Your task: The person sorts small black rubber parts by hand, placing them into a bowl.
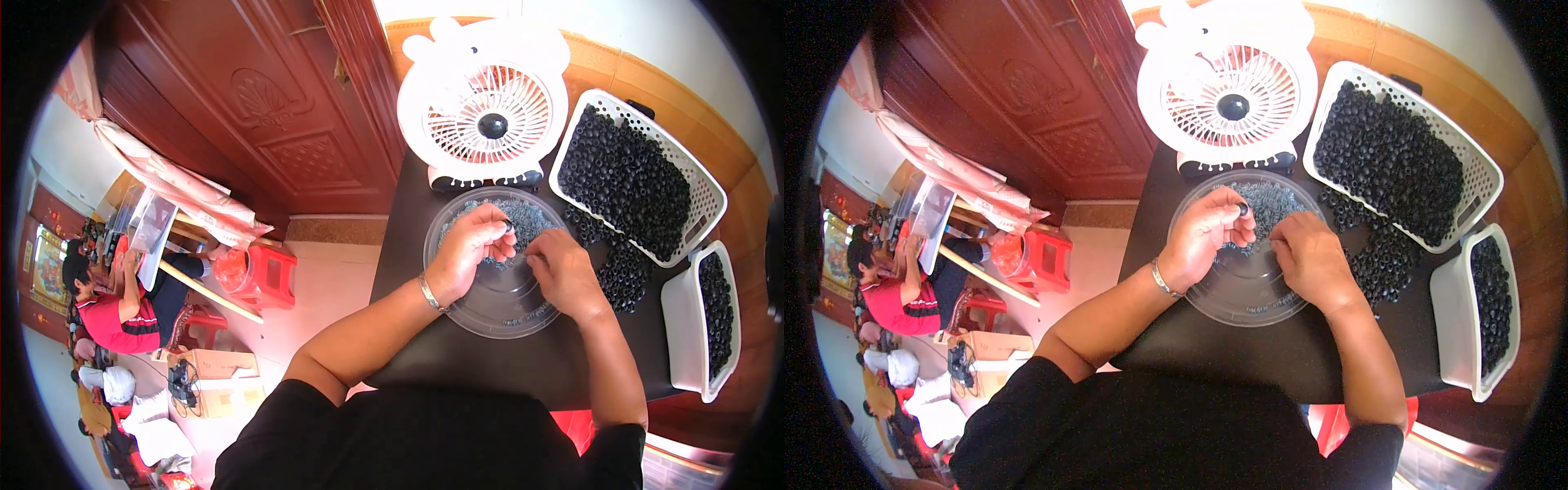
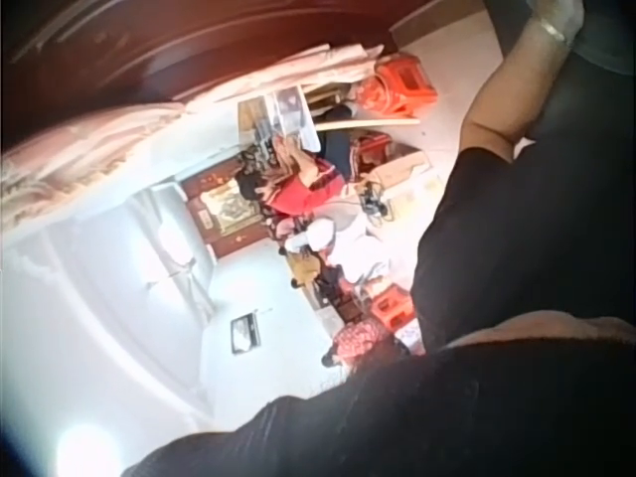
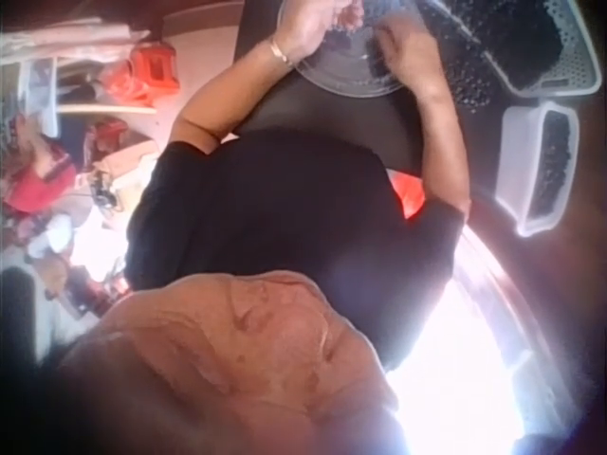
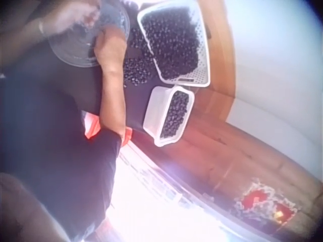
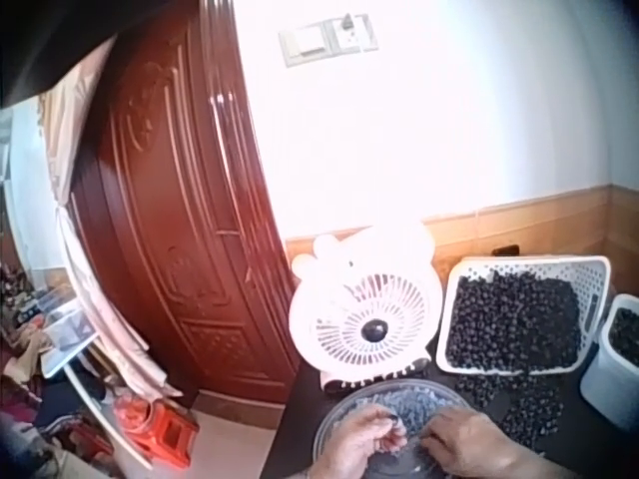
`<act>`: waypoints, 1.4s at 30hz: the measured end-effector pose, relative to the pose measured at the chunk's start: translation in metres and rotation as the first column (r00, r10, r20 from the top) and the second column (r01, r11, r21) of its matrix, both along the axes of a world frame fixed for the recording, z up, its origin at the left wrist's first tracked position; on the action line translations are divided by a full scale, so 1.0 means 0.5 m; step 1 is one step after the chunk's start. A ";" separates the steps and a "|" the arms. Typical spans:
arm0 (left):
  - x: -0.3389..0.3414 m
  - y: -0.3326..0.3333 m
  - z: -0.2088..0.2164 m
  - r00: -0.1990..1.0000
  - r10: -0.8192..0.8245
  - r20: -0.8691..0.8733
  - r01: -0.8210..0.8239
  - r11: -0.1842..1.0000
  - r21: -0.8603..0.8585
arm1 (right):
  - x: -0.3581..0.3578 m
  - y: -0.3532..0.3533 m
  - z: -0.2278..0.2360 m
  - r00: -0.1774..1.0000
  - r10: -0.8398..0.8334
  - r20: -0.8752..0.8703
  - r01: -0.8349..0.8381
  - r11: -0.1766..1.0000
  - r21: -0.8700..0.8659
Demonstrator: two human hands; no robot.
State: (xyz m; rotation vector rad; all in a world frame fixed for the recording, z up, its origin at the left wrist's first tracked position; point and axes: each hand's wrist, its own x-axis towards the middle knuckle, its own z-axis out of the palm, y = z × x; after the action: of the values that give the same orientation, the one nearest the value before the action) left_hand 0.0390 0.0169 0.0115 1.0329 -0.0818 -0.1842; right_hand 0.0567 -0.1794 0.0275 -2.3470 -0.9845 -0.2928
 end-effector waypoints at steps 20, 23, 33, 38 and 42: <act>-0.021 -0.037 0.017 0.830 -0.193 0.523 -0.286 0.658 0.696 | -0.022 -0.028 0.057 0.910 0.076 -0.408 0.049 0.957 0.287; -0.023 -0.038 0.018 0.821 -0.211 0.531 -0.289 0.648 0.705 | -0.023 -0.032 0.058 0.913 0.047 -0.404 0.078 0.955 0.286; -0.032 -0.038 0.023 0.875 -0.283 0.392 -0.127 0.648 0.751 | -0.013 -0.033 0.030 0.871 0.071 -0.486 0.065 0.964 0.257; -0.030 -0.041 0.011 0.926 -0.303 0.226 0.159 0.854 0.495 | 0.003 -0.037 0.012 0.500 0.369 -0.783 0.202 0.830 0.520; -0.035 -0.043 0.007 0.942 -0.286 0.177 0.206 0.907 0.368 | 0.015 -0.063 0.032 0.739 0.140 -0.659 0.203 0.886 0.416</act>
State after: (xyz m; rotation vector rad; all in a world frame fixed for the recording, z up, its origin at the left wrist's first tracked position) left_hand 0.0217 -0.0046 0.0149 1.3924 -0.4042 -0.3196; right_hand 0.0641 -0.2111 0.0435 -1.7861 -0.4348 0.2907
